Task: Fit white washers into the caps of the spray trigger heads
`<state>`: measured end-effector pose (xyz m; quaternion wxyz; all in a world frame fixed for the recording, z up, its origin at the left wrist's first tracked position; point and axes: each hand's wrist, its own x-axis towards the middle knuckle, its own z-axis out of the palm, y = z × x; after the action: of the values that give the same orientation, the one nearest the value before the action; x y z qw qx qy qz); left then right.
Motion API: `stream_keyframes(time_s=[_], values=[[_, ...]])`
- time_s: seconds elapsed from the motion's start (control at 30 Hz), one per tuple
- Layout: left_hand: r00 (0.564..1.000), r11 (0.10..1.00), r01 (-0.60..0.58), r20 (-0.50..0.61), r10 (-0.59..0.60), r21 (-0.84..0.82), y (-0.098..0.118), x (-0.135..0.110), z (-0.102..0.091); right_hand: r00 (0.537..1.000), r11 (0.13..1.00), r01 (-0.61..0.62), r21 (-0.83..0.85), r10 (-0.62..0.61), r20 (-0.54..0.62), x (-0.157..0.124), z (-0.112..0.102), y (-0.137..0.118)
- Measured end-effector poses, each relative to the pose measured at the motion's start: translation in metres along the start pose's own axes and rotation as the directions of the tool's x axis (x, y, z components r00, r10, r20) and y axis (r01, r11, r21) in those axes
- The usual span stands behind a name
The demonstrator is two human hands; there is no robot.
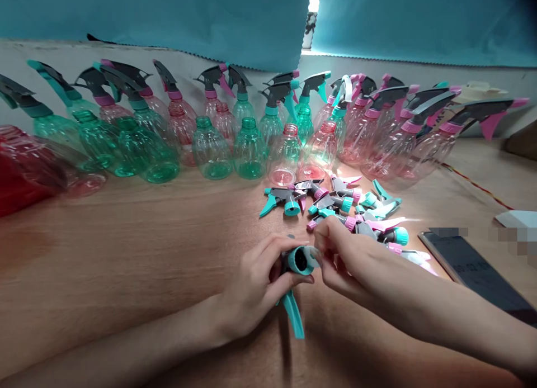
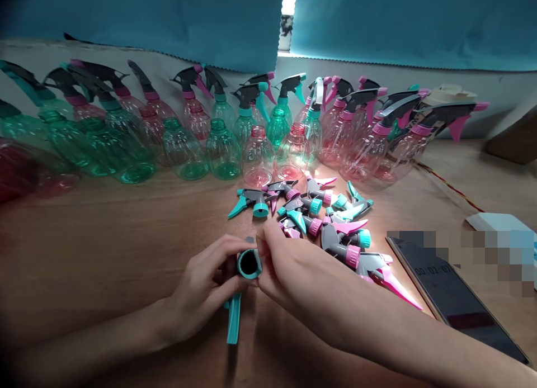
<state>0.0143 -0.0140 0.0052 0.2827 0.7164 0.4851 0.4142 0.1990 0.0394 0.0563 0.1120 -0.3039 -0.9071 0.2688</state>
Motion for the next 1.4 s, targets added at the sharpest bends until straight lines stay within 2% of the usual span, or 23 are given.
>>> stream_keyframes(time_s=[0.13, 0.23, 0.43, 0.53, 0.63, 0.77, 0.9, 1.03, 1.2, 1.4], values=[[0.995, 0.994, 0.095, -0.008, -0.095, -0.062, -0.004, -0.002, 0.002, 0.996, 0.998, -0.048, 0.033, 0.05, -0.077, 0.002, -0.005, 0.002], [0.989, 0.985, 0.146, -0.004, -0.147, -0.094, -0.007, -0.003, 0.003, 0.998, 0.993, -0.051, 0.11, 0.055, -0.032, 0.002, -0.008, 0.002], [0.994, 0.99, 0.105, -0.023, -0.107, -0.092, -0.009, -0.004, 0.004, 0.995, 0.962, -0.099, 0.254, 0.088, 0.054, 0.005, -0.007, 0.003], [0.997, 0.996, 0.066, -0.026, -0.068, -0.062, -0.011, -0.005, 0.004, 0.995, 0.954, -0.079, 0.288, 0.058, 0.083, 0.009, -0.003, 0.006], [0.999, 0.998, 0.048, -0.02, -0.049, -0.05, -0.011, -0.005, 0.005, 0.994, 0.948, -0.092, 0.304, 0.071, 0.078, 0.013, -0.002, 0.009], [0.998, 0.997, 0.06, -0.014, -0.061, -0.046, -0.01, -0.004, 0.004, 0.994, 0.958, -0.092, 0.273, 0.104, -0.029, 0.012, -0.006, 0.008], [0.997, 0.996, 0.07, -0.02, -0.072, -0.055, -0.01, -0.004, 0.004, 0.992, 0.985, 0.002, 0.173, 0.02, -0.123, 0.01, -0.011, 0.005], [0.996, 0.992, 0.087, -0.006, -0.088, -0.089, -0.01, -0.004, 0.004, 0.995, 0.986, 0.061, 0.155, -0.047, -0.093, 0.01, -0.009, 0.006], [0.995, 0.988, 0.104, 0.002, -0.105, -0.111, -0.011, -0.004, 0.004, 0.996, 0.987, 0.071, 0.146, -0.062, -0.064, 0.008, -0.007, 0.007], [0.998, 0.996, 0.07, 0.002, -0.07, -0.055, -0.008, -0.002, 0.003, 0.996, 0.994, 0.075, 0.077, -0.072, -0.043, 0.007, -0.005, 0.007]])
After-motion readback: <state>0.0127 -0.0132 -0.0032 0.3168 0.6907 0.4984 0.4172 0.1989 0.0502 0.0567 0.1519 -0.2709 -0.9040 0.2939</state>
